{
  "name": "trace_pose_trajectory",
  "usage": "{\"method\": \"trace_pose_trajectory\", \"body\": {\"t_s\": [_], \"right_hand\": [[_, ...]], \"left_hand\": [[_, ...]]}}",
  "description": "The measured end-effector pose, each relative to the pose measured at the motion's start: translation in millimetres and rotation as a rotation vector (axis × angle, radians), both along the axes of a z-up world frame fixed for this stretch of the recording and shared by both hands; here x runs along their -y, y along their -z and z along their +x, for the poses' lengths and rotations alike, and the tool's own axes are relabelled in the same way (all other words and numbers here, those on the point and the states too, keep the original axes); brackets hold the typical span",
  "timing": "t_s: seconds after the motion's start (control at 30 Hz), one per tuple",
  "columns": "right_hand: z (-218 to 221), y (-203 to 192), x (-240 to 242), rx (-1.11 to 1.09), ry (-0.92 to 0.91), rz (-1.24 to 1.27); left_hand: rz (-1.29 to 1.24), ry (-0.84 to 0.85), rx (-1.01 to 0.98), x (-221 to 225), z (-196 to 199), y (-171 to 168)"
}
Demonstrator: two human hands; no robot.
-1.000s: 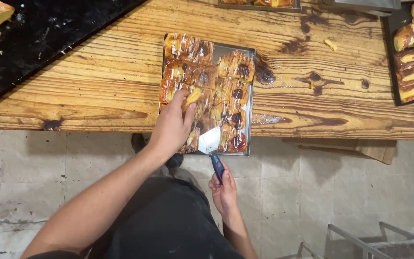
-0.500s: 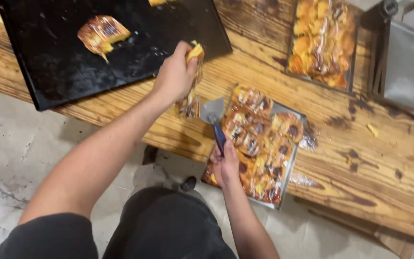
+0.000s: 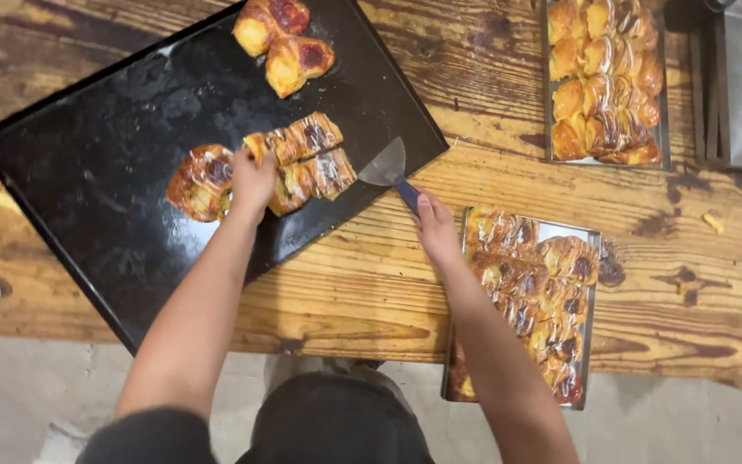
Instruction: Transferring baked pastries from a large baking sheet to smaller trays using a spatula and hands
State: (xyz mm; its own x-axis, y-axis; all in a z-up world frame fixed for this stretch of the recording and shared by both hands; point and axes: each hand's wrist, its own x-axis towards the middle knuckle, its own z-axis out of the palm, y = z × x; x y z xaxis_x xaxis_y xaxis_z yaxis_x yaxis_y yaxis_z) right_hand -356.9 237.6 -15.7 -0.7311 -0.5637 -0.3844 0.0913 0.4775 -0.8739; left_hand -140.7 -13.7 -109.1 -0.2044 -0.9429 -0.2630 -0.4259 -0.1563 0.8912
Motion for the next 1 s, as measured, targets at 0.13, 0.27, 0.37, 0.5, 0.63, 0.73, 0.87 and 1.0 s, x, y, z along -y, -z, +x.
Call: {"method": "trace_pose_trajectory", "body": {"t_s": [0.13,0.27,0.37,0.5,0.63,0.73,0.87,1.0], "right_hand": [[4,-50,-41,-0.09,0.005,0.053],[-15,-114,-104,-0.273,-0.038,-0.125],[-30,-123,-209,-0.394,0.109,-0.021],[-34,-124,-314,-0.305,0.475,0.137],[-41,-86,-385,-0.32,0.518,0.233],[-58,-49,-426,-0.286,0.487,0.236],[-76,-29,-430,-0.337,0.372,0.134],[-62,-35,-398,-0.214,0.375,0.09]], "left_hand": [[0.035,0.126,0.115,-1,33,-19],[-0.312,0.264,0.033,-15,61,-65],[-0.18,0.404,-0.197,-56,43,-64],[0.223,0.642,-0.125,-150,-14,-82],[0.358,0.751,-0.198,-251,-98,-82],[0.316,0.775,-0.134,-308,-144,-108],[0.374,0.692,0.128,-359,-179,-111],[0.379,0.487,0.165,-383,-197,-135]]}}
